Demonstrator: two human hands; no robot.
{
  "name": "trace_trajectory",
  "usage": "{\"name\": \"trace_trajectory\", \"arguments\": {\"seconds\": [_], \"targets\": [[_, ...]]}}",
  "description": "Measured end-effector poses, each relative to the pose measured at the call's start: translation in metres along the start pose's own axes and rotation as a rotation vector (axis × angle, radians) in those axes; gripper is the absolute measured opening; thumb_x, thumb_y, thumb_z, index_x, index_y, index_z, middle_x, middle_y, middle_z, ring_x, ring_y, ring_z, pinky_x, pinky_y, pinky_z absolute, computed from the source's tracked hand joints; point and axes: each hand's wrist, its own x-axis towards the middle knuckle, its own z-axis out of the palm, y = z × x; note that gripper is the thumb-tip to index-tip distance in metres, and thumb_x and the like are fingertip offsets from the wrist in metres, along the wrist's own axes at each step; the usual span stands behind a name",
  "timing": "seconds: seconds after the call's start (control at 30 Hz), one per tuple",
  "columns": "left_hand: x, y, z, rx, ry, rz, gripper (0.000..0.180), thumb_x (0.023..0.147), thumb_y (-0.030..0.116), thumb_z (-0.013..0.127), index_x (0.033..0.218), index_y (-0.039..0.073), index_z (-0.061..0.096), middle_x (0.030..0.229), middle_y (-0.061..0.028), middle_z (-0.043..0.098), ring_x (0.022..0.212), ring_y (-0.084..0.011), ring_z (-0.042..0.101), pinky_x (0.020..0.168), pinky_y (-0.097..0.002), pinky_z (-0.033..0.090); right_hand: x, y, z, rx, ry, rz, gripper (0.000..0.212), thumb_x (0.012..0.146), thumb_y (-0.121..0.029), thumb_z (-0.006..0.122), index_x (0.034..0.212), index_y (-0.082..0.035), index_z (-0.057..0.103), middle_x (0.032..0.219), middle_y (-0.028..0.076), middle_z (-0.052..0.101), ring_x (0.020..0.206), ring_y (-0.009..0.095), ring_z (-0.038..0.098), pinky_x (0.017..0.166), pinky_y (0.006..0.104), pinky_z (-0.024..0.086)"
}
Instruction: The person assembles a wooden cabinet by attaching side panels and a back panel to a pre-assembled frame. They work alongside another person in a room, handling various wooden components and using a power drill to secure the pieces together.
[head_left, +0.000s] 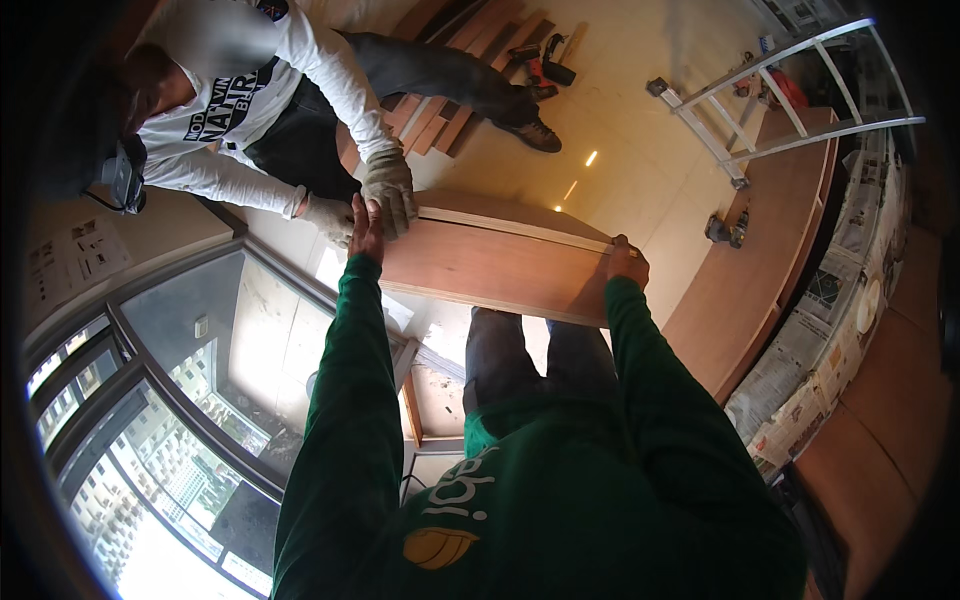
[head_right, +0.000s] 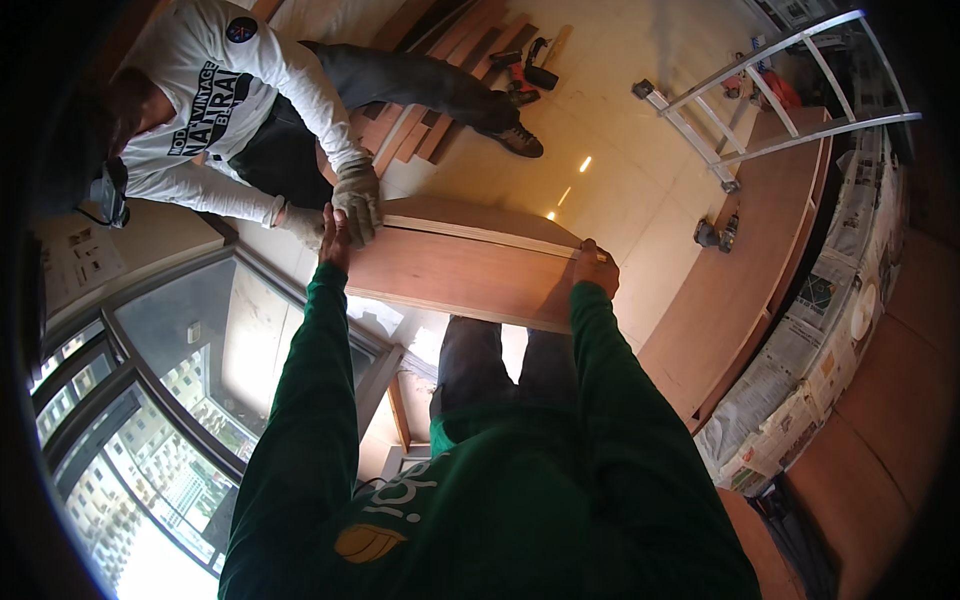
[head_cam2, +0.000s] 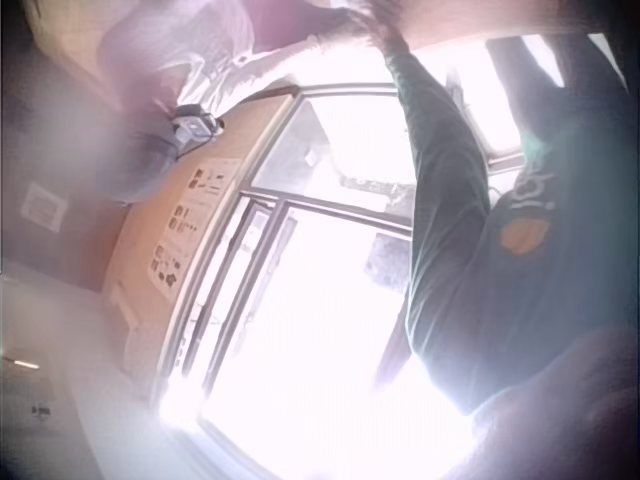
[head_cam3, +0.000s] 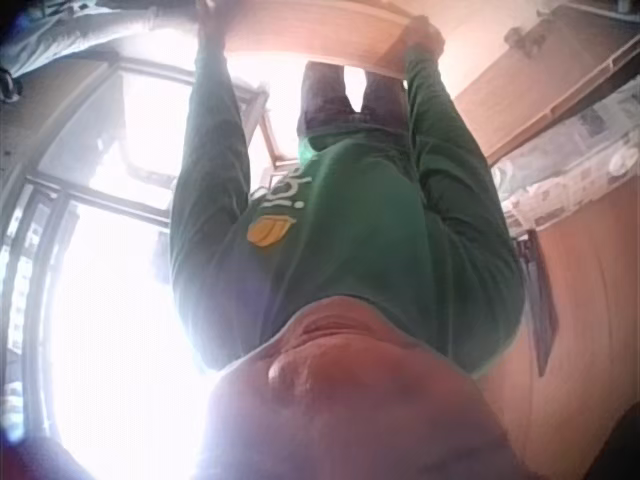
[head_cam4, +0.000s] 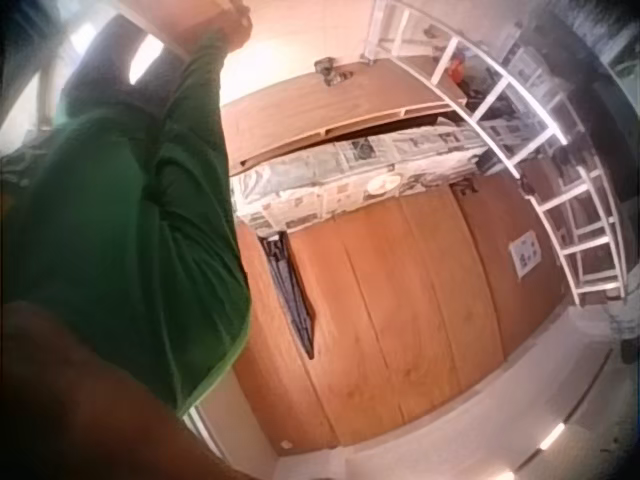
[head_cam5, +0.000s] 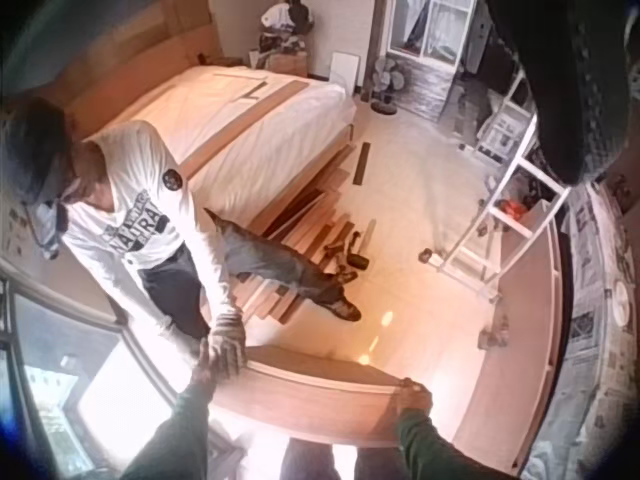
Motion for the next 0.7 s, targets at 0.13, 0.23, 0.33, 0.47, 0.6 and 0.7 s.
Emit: {"name": "trace_trajectory", "arguments": {"seconds": [0.13, 0.23, 0.33, 0.47, 0.6, 0.7], "targets": [[-0.014, 0.011, -0.003, 0.099, 0.012, 0.011, 0.088, 0.092, 0.066, 0.038, 0.15, 0.005, 0.015, 0.15, -0.0203, 0.032, 0.139, -0.0302, 0.032, 0.111, -0.0342, 0.026, 0.005, 0.006, 0.009, -0.013, 0.026, -0.026, 0.046, 0.072, -0.045, 0.06, 0.101, -0.012, 0.073, 0.101, 0.016, 0.07, 0.098, 0.033, 0.065, 0.09, 0.0392, 0.049], [-0.027, 0.017, -0.003, 0.093, 0.028, -0.023, 0.089, 0.092, 0.064, 0.042, 0.151, 0.004, 0.012, 0.151, -0.0208, 0.03, 0.14, -0.0299, 0.03, 0.112, -0.0339, 0.025, -0.002, -0.006, 0.004, -0.019, 0.024, -0.021, 0.046, 0.072, -0.045, 0.06, 0.102, -0.012, 0.073, 0.103, 0.017, 0.07, 0.099, 0.034, 0.065, 0.091, 0.0391, 0.049], [-0.039, 0.007, -0.005, 0.087, 0.035, -0.07, 0.085, 0.094, 0.059, 0.042, 0.151, 0.004, 0.012, 0.151, -0.0199, 0.028, 0.14, -0.0281, 0.028, 0.113, -0.0335, 0.023, -0.008, -0.014, 0.0, -0.03, 0.027, -0.009, 0.046, 0.072, -0.044, 0.06, 0.102, -0.012, 0.073, 0.104, 0.018, 0.069, 0.1, 0.034, 0.064, 0.092, 0.0391, 0.048], [-0.055, -0.012, -0.007, -0.018, 0.017, -0.096, 0.08, 0.096, 0.056, 0.042, 0.15, 0.003, 0.016, 0.147, -0.0178, 0.034, 0.135, -0.0261, 0.034, 0.11, -0.0326, 0.027, -0.002, -0.01, -0.001, -0.004, 0.031, -0.017, 0.044, 0.072, -0.043, 0.061, 0.1, -0.012, 0.074, 0.103, 0.019, 0.069, 0.1, 0.034, 0.064, 0.091, 0.0394, 0.048], [-0.065, -0.032, -0.011, -0.371, -0.059, -0.107, 0.075, 0.098, 0.052, 0.041, 0.149, 0.002, 0.019, 0.143, -0.0156, 0.039, 0.13, -0.0241, 0.04, 0.107, -0.0316, 0.031, -0.004, -0.014, -0.004, -0.026, 0.035, -0.037, 0.044, 0.072, -0.044, 0.061, 0.1, -0.012, 0.074, 0.102, 0.02, 0.069, 0.098, 0.034, 0.065, 0.091, 0.0392, 0.049], [-0.063, -0.053, -0.002, -0.497, -0.022, -0.035, 0.074, 0.098, 0.051, 0.045, 0.148, 0.001, 0.023, 0.137, -0.0145, 0.046, 0.122, -0.0212, 0.046, 0.102, -0.0298, 0.037, 0.002, -0.01, -0.001, -0.081, 0.009, -0.086, 0.051, 0.073, -0.045, 0.058, 0.11, -0.012, 0.069, 0.106, 0.019, 0.068, 0.102, 0.035, 0.064, 0.092, 0.0405, 0.048]]}}
